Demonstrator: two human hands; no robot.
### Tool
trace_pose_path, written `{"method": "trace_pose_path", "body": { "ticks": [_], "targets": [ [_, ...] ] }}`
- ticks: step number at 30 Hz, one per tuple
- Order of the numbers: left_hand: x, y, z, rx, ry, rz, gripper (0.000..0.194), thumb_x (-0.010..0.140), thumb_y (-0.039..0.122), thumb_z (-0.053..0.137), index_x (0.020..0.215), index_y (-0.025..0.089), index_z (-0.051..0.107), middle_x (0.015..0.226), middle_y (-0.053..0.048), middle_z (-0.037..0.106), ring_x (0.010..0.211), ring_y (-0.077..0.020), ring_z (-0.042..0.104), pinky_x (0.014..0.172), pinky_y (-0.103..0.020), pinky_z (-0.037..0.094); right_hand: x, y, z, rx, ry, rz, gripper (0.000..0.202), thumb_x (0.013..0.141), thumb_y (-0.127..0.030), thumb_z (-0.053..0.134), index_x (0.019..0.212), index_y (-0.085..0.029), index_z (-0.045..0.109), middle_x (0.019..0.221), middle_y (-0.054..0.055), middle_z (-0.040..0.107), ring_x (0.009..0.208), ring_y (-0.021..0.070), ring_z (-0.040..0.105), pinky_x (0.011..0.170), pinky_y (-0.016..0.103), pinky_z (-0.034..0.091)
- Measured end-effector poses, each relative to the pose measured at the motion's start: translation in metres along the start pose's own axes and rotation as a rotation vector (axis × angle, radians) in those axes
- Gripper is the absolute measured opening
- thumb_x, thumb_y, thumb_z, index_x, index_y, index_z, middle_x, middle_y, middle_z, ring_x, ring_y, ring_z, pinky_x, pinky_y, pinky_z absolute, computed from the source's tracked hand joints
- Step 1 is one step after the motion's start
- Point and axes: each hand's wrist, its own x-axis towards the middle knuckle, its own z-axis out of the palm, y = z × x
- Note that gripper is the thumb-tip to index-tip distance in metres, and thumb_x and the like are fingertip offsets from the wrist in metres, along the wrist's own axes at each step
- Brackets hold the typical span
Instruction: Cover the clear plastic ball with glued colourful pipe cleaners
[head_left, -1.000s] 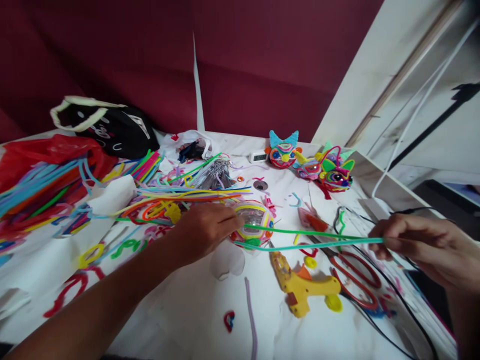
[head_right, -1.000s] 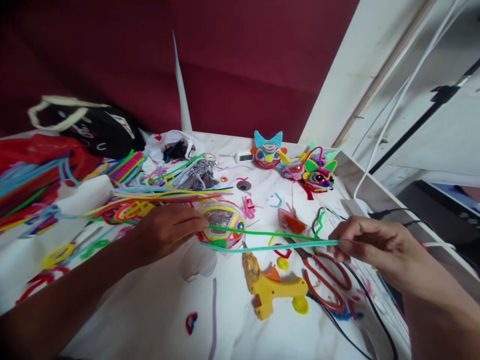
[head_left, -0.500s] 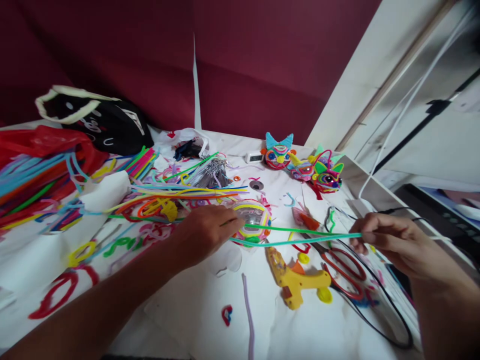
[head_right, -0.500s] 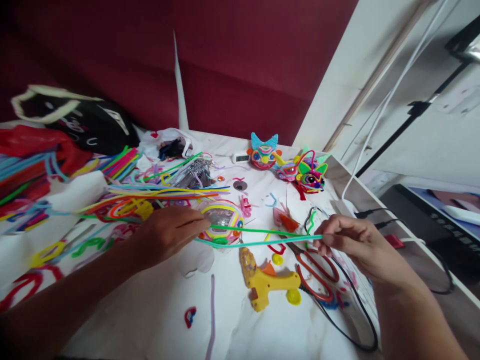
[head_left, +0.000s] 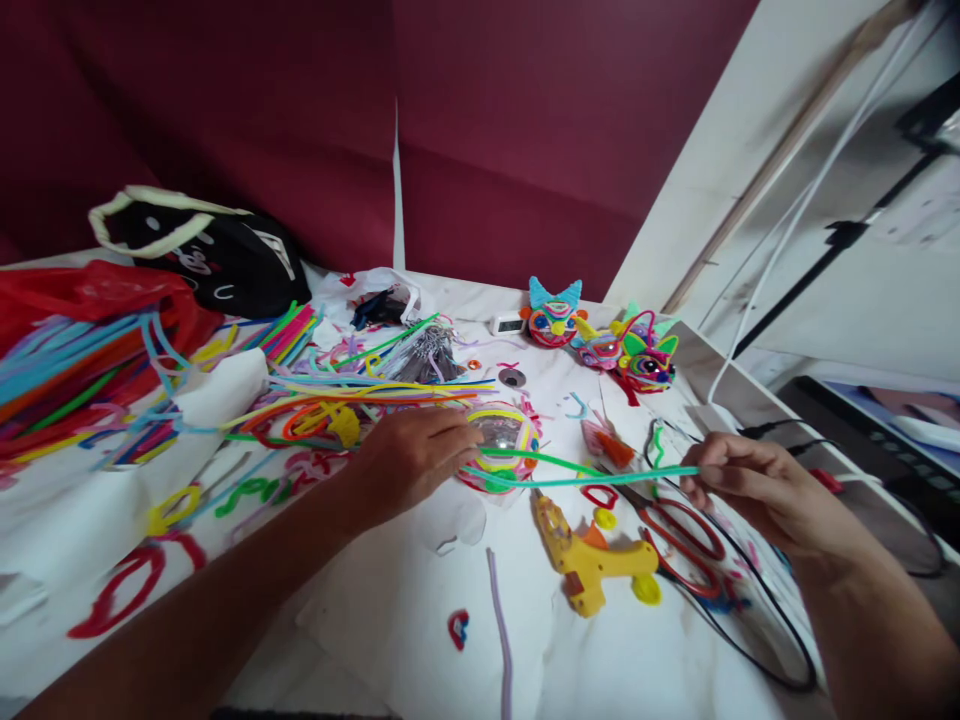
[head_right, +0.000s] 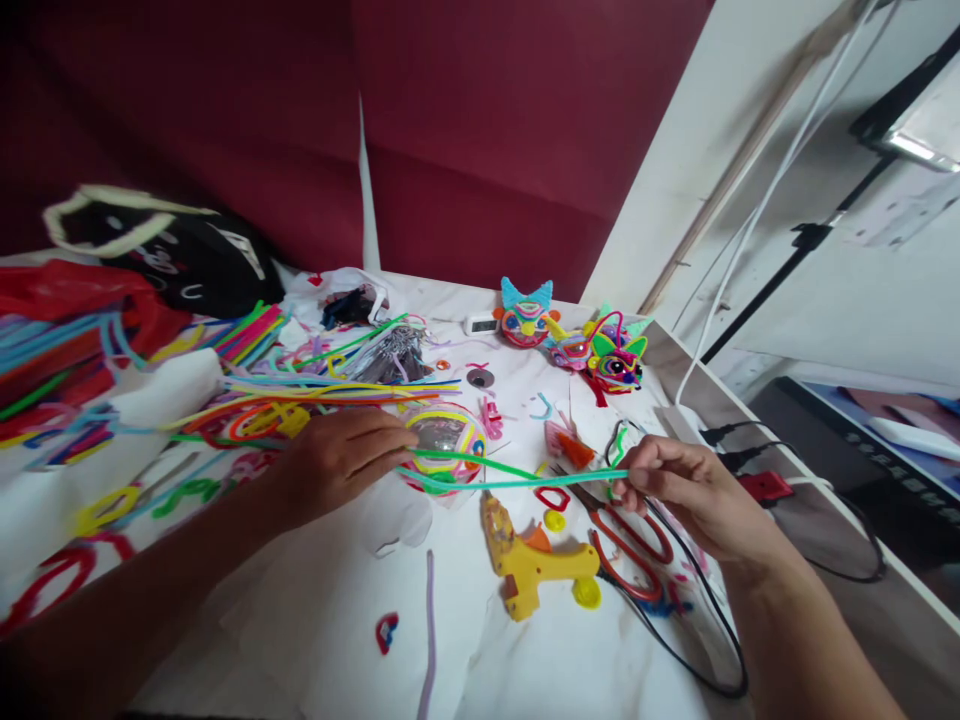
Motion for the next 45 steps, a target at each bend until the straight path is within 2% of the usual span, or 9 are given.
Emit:
{"method": "trace_pose_path", "body": {
  "ticks": [4, 7, 10, 15, 18, 24, 29, 35, 45],
  "targets": [
    [-0.001, -0.007, -0.004, -0.113, 0.049, -0.133, 0.016, 0.097, 0.022, 0.056, 0.098, 0.016, 0.071, 0.092, -0.005, 0.075, 0.089, -0.015, 0.07, 0.084, -0.026, 0.054, 0.0, 0.0, 0.004, 0.011, 0.041, 0.017, 0.023, 0.069, -0.04, 0.083, 0.06, -0.022, 0.073, 0.064, 0.006, 0.069, 0.056, 0.017, 0.063, 0.057, 0.027, 0.052],
    [-0.001, -0.016, -0.009, -0.187, 0.044, -0.242, 0.017, 0.096, 0.024, 0.057, 0.098, 0.017, 0.072, 0.092, -0.004, 0.075, 0.086, -0.0135, 0.07, 0.081, -0.023, 0.053, 0.002, 0.0, 0.007, 0.034, 0.064, 0.025, 0.023, 0.067, -0.041, 0.085, 0.06, -0.022, 0.073, 0.063, 0.006, 0.068, 0.056, 0.0171, 0.063, 0.057, 0.027, 0.053],
    [0.0, -0.022, -0.018, -0.256, -0.015, -0.352, 0.022, 0.096, 0.03, 0.056, 0.095, 0.017, 0.074, 0.088, -0.003, 0.075, 0.081, -0.0133, 0.069, 0.075, -0.021, 0.051, 0.003, 0.001, 0.01, 0.057, 0.069, 0.028, 0.022, 0.068, -0.04, 0.084, 0.061, -0.022, 0.073, 0.064, 0.005, 0.068, 0.057, 0.0164, 0.062, 0.057, 0.027, 0.053],
    [-0.002, -0.025, -0.031, -0.35, -0.192, -0.451, 0.031, 0.095, 0.043, 0.054, 0.096, 0.02, 0.075, 0.093, -0.001, 0.076, 0.079, -0.014, 0.068, 0.073, -0.022, 0.049, 0.002, 0.001, 0.01, 0.093, 0.064, 0.032, 0.021, 0.071, -0.038, 0.083, 0.063, -0.021, 0.073, 0.064, 0.004, 0.068, 0.057, 0.0149, 0.062, 0.057, 0.025, 0.053],
    [-0.008, -0.025, -0.033, -0.319, -0.258, -0.48, 0.035, 0.092, 0.05, 0.056, 0.099, 0.021, 0.075, 0.09, -0.002, 0.076, 0.075, -0.0148, 0.066, 0.071, -0.023, 0.048, 0.004, 0.003, 0.008, 0.123, 0.076, 0.024, 0.023, 0.068, -0.038, 0.085, 0.063, -0.02, 0.072, 0.064, 0.004, 0.069, 0.056, 0.0134, 0.062, 0.055, 0.023, 0.052],
    [-0.012, -0.023, -0.034, -0.299, -0.268, -0.491, 0.037, 0.093, 0.05, 0.052, 0.097, 0.021, 0.074, 0.099, -0.004, 0.077, 0.09, -0.0192, 0.07, 0.084, -0.026, 0.05, 0.004, 0.002, 0.01, 0.171, 0.14, -0.005, 0.025, 0.061, -0.036, 0.088, 0.062, -0.019, 0.07, 0.067, 0.003, 0.071, 0.053, 0.012, 0.061, 0.052, 0.022, 0.052],
    [-0.011, -0.022, -0.032, -0.306, -0.263, -0.509, 0.036, 0.094, 0.044, 0.048, 0.09, 0.02, 0.074, 0.091, -0.003, 0.077, 0.082, -0.0182, 0.069, 0.076, -0.024, 0.051, 0.002, -0.001, 0.018, 0.205, 0.161, -0.05, 0.023, 0.063, -0.034, 0.086, 0.062, -0.019, 0.069, 0.065, 0.004, 0.07, 0.052, 0.0123, 0.06, 0.051, 0.023, 0.05],
    [-0.013, -0.024, -0.028, -0.283, -0.302, -0.533, 0.034, 0.093, 0.042, 0.049, 0.086, 0.019, 0.072, 0.064, 0.001, 0.068, 0.059, -0.014, 0.06, 0.061, -0.022, 0.044, 0.007, 0.001, 0.026, 0.259, 0.187, -0.086, 0.018, 0.064, -0.03, 0.082, 0.062, -0.018, 0.068, 0.065, 0.005, 0.071, 0.053, 0.0128, 0.06, 0.049, 0.023, 0.048],
    [-0.01, -0.023, -0.028, -0.261, -0.322, -0.566, 0.035, 0.093, 0.044, 0.047, 0.075, 0.02, 0.065, 0.062, 0.002, 0.065, 0.058, -0.0148, 0.058, 0.059, -0.024, 0.043, 0.011, -0.004, 0.042, 0.351, 0.259, -0.125, 0.012, 0.057, -0.021, 0.077, 0.06, -0.017, 0.065, 0.063, 0.004, 0.071, 0.048, 0.0115, 0.059, 0.043, 0.021, 0.045]
  ]
}}
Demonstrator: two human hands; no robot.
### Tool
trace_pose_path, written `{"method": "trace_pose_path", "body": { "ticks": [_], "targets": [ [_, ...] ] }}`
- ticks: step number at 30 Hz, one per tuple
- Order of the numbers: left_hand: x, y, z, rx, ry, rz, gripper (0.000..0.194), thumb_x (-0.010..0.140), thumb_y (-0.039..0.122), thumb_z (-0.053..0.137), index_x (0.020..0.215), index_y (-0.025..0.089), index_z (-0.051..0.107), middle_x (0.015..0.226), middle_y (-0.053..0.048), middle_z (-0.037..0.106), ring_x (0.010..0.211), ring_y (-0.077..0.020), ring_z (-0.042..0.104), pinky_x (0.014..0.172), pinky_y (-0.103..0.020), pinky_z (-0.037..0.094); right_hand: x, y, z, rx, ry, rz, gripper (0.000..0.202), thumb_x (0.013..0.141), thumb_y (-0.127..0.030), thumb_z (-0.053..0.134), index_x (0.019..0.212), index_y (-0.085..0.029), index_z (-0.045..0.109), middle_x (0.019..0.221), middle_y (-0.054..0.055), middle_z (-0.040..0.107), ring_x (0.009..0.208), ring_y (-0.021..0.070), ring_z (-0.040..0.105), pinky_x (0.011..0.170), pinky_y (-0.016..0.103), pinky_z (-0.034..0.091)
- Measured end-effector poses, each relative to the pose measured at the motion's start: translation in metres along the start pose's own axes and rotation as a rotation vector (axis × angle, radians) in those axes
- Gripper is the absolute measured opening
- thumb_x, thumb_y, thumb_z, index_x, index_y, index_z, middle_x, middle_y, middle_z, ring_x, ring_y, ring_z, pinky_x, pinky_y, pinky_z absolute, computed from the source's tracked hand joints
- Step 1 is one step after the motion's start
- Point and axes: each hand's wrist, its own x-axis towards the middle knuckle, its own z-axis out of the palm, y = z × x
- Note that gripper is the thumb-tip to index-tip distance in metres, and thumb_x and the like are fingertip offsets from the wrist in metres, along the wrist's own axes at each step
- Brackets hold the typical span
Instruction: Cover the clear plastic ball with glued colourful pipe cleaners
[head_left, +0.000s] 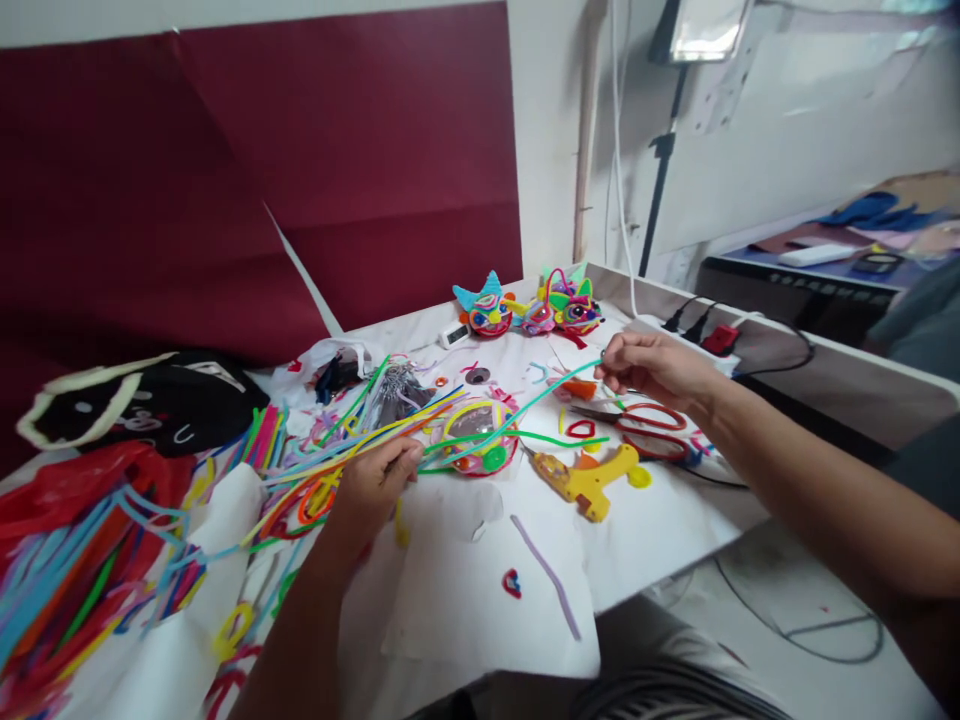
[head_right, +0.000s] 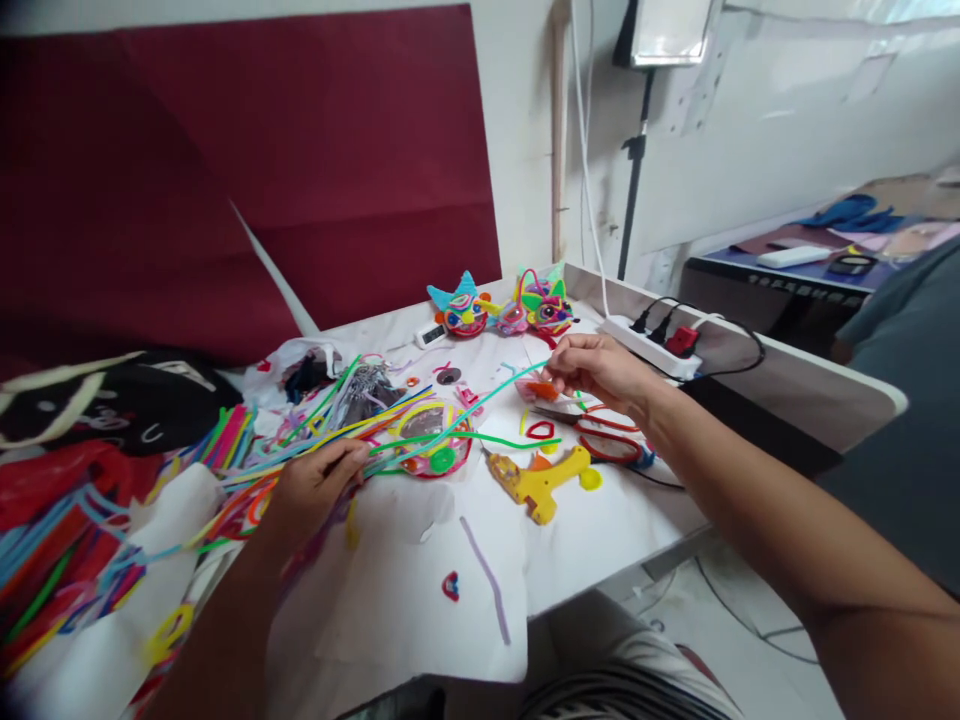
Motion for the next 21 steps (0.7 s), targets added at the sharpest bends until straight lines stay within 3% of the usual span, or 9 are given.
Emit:
{"method": "trace_pose_path", "body": {
  "ticks": [8, 15, 21],
  "targets": [
    [0.0, 0.0, 0.002, -0.011, -0.045, -0.038, 0.039, 0.095, 0.046, 0.045, 0.07, 0.02, 0.061, 0.061, 0.002, 0.063, 0.057, -0.014, 0.057, 0.055, -0.023, 0.042, -0.008, 0.005, 0.007, 0.015, -0.002, 0.002, 0.016, 0.06, -0.022, 0.08, 0.06, -0.016, 0.065, 0.061, 0.003, 0.069, 0.048, 0.0101, 0.058, 0.045, 0.02, 0.046],
    [0.001, -0.001, 0.003, -0.02, -0.082, -0.049, 0.04, 0.095, 0.047, 0.046, 0.07, 0.02, 0.061, 0.058, 0.003, 0.061, 0.054, -0.0128, 0.054, 0.053, -0.023, 0.04, -0.013, 0.011, 0.006, -0.092, 0.003, -0.008, 0.02, 0.061, -0.027, 0.081, 0.056, -0.017, 0.065, 0.054, 0.001, 0.065, 0.045, 0.0103, 0.056, 0.043, 0.02, 0.043],
    [-0.001, 0.001, 0.003, -0.031, -0.094, -0.054, 0.043, 0.095, 0.045, 0.045, 0.067, 0.018, 0.062, 0.053, 0.003, 0.054, 0.049, -0.0123, 0.05, 0.053, -0.023, 0.039, -0.021, 0.015, 0.009, -0.209, 0.015, -0.007, 0.022, 0.064, -0.033, 0.082, 0.059, -0.017, 0.068, 0.061, 0.004, 0.07, 0.051, 0.0112, 0.057, 0.048, 0.021, 0.045]
  ]
}}
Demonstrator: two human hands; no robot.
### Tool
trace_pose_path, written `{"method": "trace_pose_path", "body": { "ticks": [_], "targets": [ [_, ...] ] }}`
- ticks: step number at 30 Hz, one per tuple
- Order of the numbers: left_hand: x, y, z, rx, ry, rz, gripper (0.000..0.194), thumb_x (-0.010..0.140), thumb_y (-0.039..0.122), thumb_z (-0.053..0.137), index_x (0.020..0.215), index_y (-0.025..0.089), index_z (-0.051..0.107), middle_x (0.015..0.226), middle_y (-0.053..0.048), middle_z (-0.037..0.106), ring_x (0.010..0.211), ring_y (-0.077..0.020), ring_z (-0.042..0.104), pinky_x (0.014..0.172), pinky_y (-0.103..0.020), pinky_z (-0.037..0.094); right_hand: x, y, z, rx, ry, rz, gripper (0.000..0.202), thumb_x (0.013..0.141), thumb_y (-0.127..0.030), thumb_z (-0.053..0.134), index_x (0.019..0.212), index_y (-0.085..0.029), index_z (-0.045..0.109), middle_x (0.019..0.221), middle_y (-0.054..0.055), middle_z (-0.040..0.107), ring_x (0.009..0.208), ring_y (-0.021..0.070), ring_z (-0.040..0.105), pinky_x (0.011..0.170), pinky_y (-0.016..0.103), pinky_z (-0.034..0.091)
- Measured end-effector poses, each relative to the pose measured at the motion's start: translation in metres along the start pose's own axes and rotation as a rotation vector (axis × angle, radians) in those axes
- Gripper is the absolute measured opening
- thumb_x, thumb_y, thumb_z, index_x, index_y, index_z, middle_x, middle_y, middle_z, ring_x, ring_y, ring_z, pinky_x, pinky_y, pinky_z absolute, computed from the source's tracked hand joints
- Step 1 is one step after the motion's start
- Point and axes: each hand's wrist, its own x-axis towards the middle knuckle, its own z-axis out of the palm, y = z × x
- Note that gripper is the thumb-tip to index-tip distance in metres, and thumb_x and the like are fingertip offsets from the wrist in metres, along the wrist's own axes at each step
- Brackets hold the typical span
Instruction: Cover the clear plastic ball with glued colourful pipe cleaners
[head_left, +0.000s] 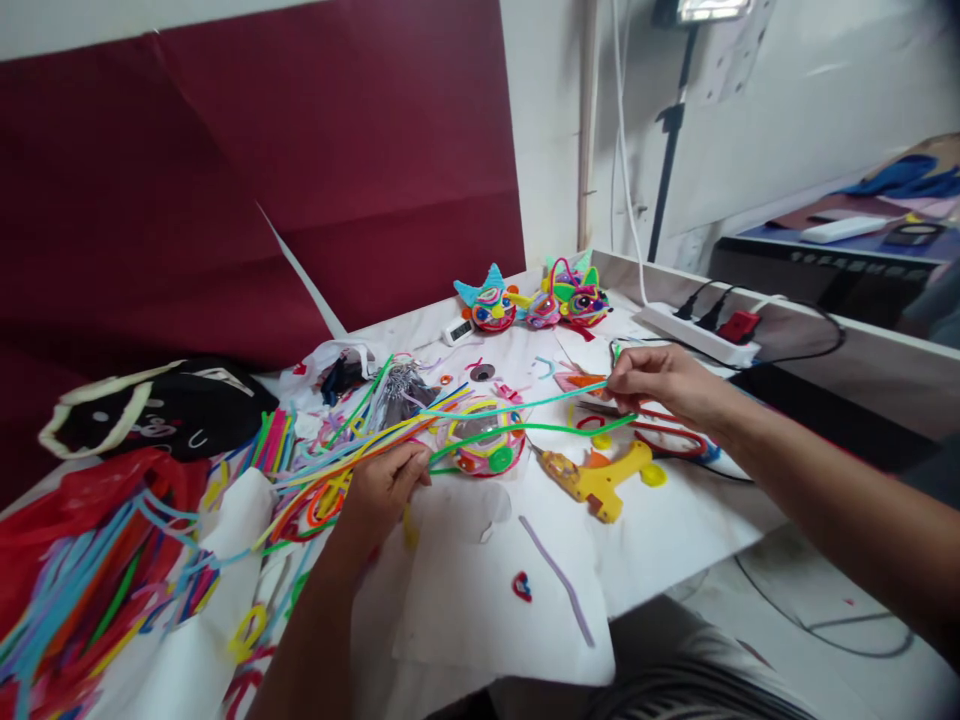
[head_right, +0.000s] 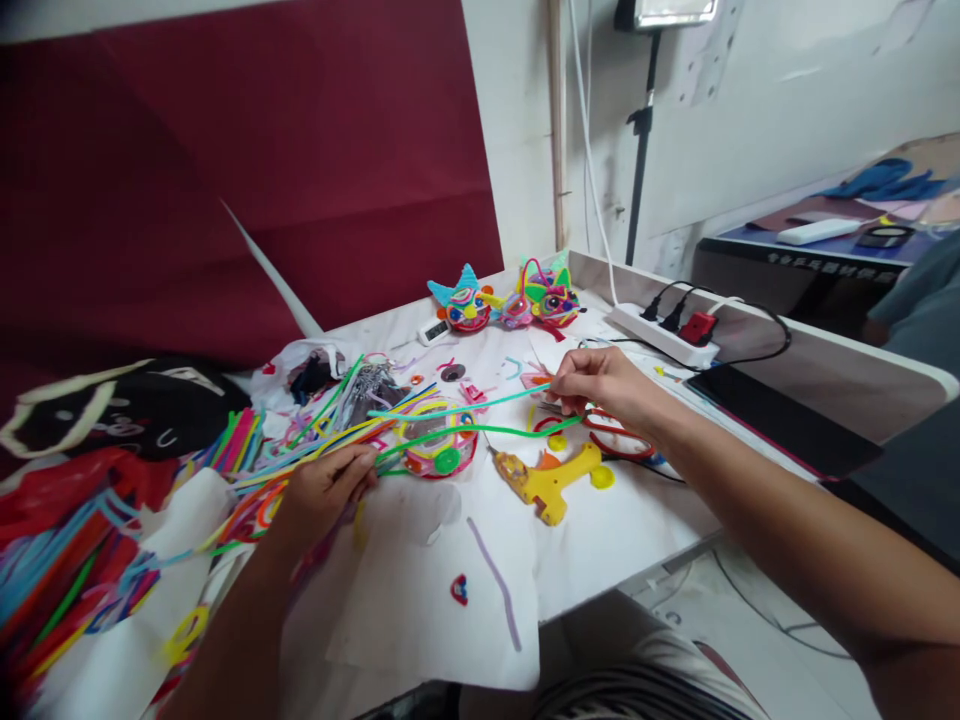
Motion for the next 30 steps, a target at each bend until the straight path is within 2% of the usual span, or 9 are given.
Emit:
{"method": "trace_pose_path", "body": {
  "ticks": [3, 8, 10, 12, 15, 22, 25, 30],
  "targets": [
    [0.0, -0.001, 0.001, 0.005, 0.009, 0.018, 0.044, 0.095, 0.046, 0.044, 0.066, 0.018, 0.063, 0.053, 0.002, 0.054, 0.051, -0.0127, 0.051, 0.053, -0.024, 0.039, -0.003, 0.0, 0.002, -0.026, -0.006, -0.007, 0.025, 0.062, -0.035, 0.084, 0.059, -0.017, 0.068, 0.066, 0.006, 0.072, 0.051, 0.011, 0.057, 0.048, 0.022, 0.043],
    [0.001, -0.005, 0.002, 0.005, 0.05, 0.072, 0.04, 0.094, 0.043, 0.045, 0.07, 0.019, 0.065, 0.06, 0.002, 0.063, 0.058, -0.0134, 0.057, 0.062, -0.024, 0.042, -0.007, 0.0, 0.001, -0.003, -0.014, 0.007, 0.03, 0.06, -0.039, 0.087, 0.059, -0.016, 0.067, 0.063, 0.006, 0.071, 0.051, 0.0102, 0.056, 0.049, 0.021, 0.043],
    [0.001, -0.009, 0.0, -0.021, 0.068, 0.06, 0.037, 0.093, 0.043, 0.047, 0.073, 0.019, 0.067, 0.061, 0.002, 0.063, 0.059, -0.0136, 0.057, 0.063, -0.024, 0.043, -0.008, 0.0, 0.0, 0.036, -0.01, 0.023, 0.032, 0.06, -0.04, 0.088, 0.06, -0.016, 0.067, 0.064, 0.006, 0.071, 0.051, 0.0108, 0.058, 0.051, 0.022, 0.045],
    [0.0, -0.015, -0.006, -0.089, 0.105, 0.003, 0.034, 0.092, 0.043, 0.049, 0.079, 0.018, 0.069, 0.058, 0.002, 0.059, 0.055, -0.013, 0.054, 0.057, -0.024, 0.041, -0.009, -0.001, -0.001, 0.076, 0.002, 0.022, 0.031, 0.059, -0.039, 0.088, 0.06, -0.017, 0.067, 0.062, 0.004, 0.07, 0.05, 0.0115, 0.058, 0.052, 0.023, 0.047],
    [0.0, -0.03, -0.016, -0.281, 0.225, -0.102, 0.029, 0.088, 0.041, 0.053, 0.088, 0.018, 0.07, 0.056, 0.003, 0.053, 0.047, -0.0108, 0.045, 0.046, -0.022, 0.035, -0.009, -0.004, -0.002, 0.102, 0.006, -0.013, 0.027, 0.063, -0.037, 0.086, 0.062, -0.017, 0.068, 0.061, 0.004, 0.068, 0.05, 0.0121, 0.059, 0.052, 0.025, 0.047],
    [0.004, -0.067, -0.031, -0.756, 0.607, -0.319, 0.012, 0.08, 0.024, 0.062, 0.082, 0.014, 0.067, 0.052, 0.003, 0.051, 0.04, -0.0069, 0.04, 0.038, -0.016, 0.028, -0.003, -0.008, -0.007, 0.182, 0.032, -0.092, 0.019, 0.065, -0.031, 0.084, 0.062, -0.019, 0.07, 0.058, 0.004, 0.065, 0.05, 0.0132, 0.059, 0.05, 0.025, 0.044],
    [0.006, -0.074, -0.032, -0.859, 0.701, -0.378, 0.011, 0.082, 0.024, 0.061, 0.081, 0.014, 0.065, 0.049, 0.005, 0.046, 0.037, -0.0061, 0.037, 0.036, -0.015, 0.025, -0.001, -0.005, -0.009, 0.173, 0.038, -0.084, 0.019, 0.065, -0.031, 0.084, 0.062, -0.019, 0.07, 0.062, 0.006, 0.068, 0.05, 0.0129, 0.059, 0.049, 0.024, 0.044],
    [0.007, -0.08, -0.03, -0.936, 0.858, -0.419, 0.016, 0.088, 0.027, 0.057, 0.08, 0.014, 0.061, 0.046, 0.009, 0.035, 0.035, -0.0048, 0.031, 0.036, -0.015, 0.023, 0.0, 0.001, -0.011, 0.155, 0.011, -0.052, 0.019, 0.067, -0.033, 0.083, 0.064, -0.019, 0.071, 0.059, 0.005, 0.066, 0.054, 0.013, 0.06, 0.051, 0.022, 0.044]
  ]
}}
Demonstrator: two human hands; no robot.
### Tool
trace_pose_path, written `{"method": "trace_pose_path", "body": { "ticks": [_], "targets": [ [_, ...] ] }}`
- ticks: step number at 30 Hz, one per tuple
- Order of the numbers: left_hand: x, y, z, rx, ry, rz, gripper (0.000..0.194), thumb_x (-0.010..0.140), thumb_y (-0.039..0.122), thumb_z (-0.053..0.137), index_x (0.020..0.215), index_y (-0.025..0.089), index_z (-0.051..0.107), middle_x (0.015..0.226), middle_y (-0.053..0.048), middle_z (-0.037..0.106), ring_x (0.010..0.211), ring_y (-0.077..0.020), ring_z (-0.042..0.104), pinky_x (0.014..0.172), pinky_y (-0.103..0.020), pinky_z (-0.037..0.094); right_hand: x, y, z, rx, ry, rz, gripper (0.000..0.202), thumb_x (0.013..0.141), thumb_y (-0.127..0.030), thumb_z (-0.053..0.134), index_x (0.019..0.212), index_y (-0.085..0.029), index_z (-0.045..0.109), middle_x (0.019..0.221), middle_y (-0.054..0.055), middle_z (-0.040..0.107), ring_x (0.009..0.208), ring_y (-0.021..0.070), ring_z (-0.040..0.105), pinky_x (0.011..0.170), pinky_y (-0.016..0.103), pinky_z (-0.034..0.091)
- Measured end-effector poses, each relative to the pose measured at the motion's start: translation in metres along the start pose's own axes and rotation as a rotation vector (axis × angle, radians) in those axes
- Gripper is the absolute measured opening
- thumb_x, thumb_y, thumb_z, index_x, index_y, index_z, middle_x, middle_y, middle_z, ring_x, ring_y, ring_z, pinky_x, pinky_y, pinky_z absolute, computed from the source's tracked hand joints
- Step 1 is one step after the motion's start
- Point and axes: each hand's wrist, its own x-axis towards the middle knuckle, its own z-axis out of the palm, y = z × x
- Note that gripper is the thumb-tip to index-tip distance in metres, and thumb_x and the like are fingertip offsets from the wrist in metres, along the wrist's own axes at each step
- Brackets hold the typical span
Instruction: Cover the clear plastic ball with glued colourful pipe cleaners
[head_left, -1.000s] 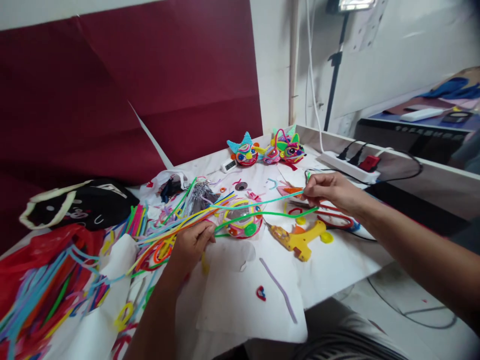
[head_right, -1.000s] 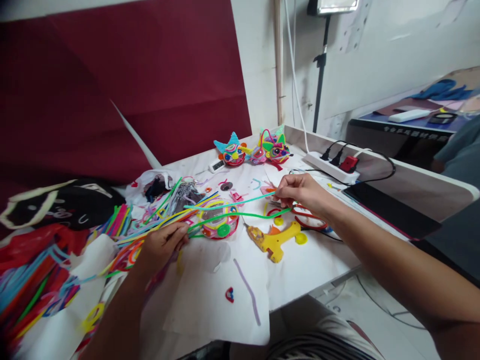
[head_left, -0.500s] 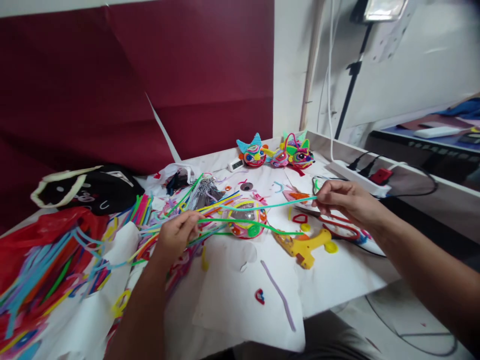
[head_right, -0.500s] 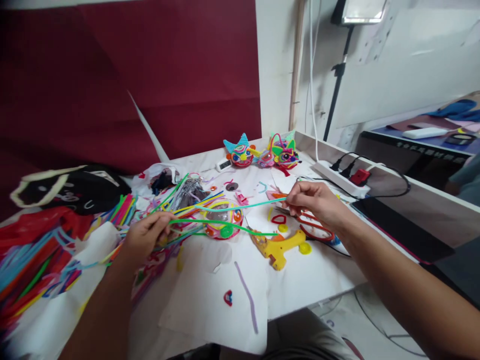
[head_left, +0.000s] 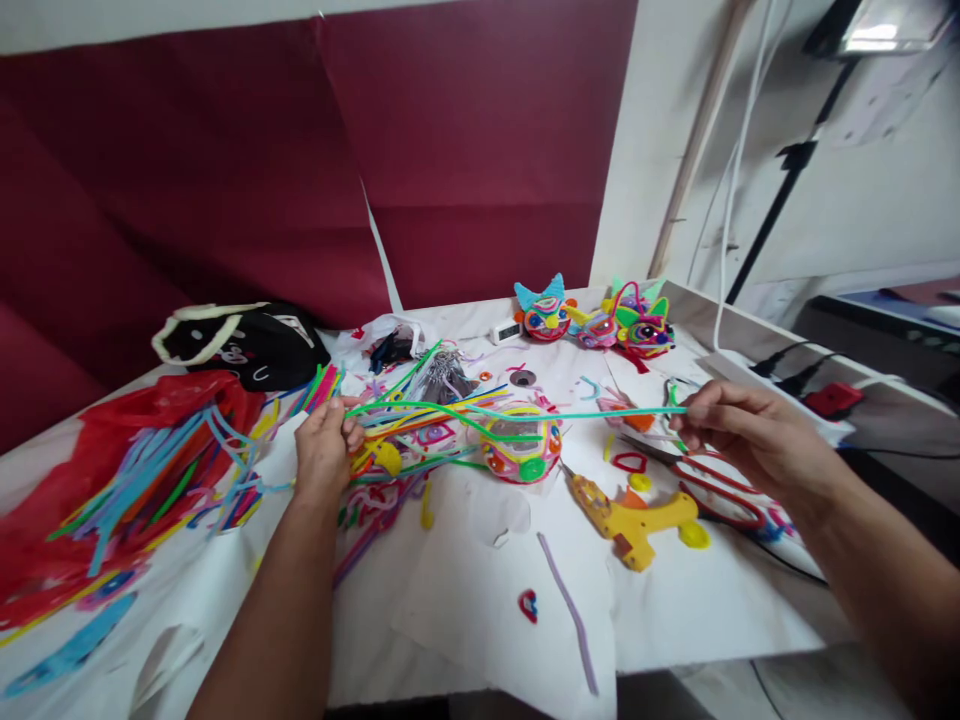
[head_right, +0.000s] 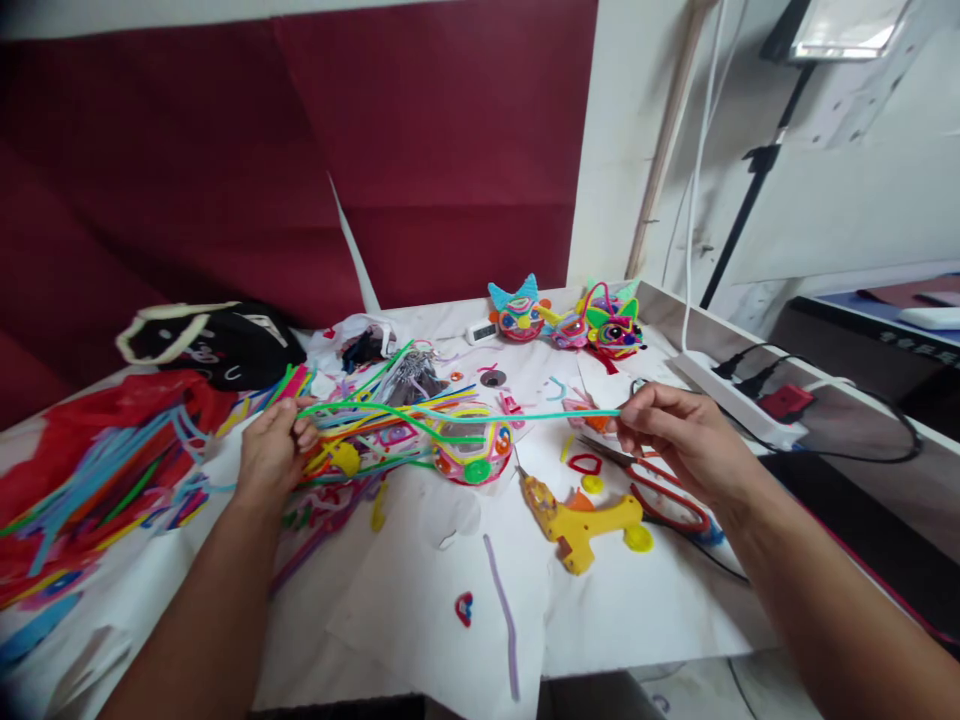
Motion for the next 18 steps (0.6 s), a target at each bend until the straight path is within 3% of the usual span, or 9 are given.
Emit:
{"method": "trace_pose_path", "body": {
  "ticks": [10, 14, 18],
  "targets": [
    [0.014, -0.009, -0.006, 0.046, 0.334, 0.047, 0.025, 0.088, 0.037, 0.046, 0.069, 0.021, 0.044, 0.042, 0.012, 0.022, 0.035, -0.0062, 0.022, 0.037, -0.018, 0.018, 0.003, 0.0, -0.004, 0.06, 0.044, 0.11, 0.033, 0.053, -0.041, 0.092, 0.06, -0.019, 0.069, 0.063, 0.005, 0.069, 0.051, 0.0119, 0.058, 0.048, 0.02, 0.044],
    [0.017, -0.013, -0.007, 0.207, 0.371, 0.09, 0.022, 0.084, 0.035, 0.04, 0.067, 0.022, 0.043, 0.044, 0.009, 0.026, 0.036, -0.0082, 0.024, 0.038, -0.021, 0.02, 0.006, 0.003, -0.007, 0.06, 0.025, 0.112, 0.034, 0.055, -0.043, 0.091, 0.06, -0.019, 0.068, 0.062, 0.004, 0.066, 0.052, 0.0115, 0.058, 0.05, 0.02, 0.046],
    [0.013, -0.017, -0.011, 0.479, 0.321, 0.18, 0.025, 0.08, 0.034, 0.044, 0.069, 0.019, 0.06, 0.048, 0.004, 0.043, 0.042, -0.013, 0.036, 0.045, -0.027, 0.032, 0.007, 0.005, -0.009, 0.072, -0.003, 0.107, 0.032, 0.058, -0.043, 0.09, 0.061, -0.02, 0.068, 0.058, 0.002, 0.063, 0.052, 0.0115, 0.057, 0.05, 0.019, 0.046]
  ]
}}
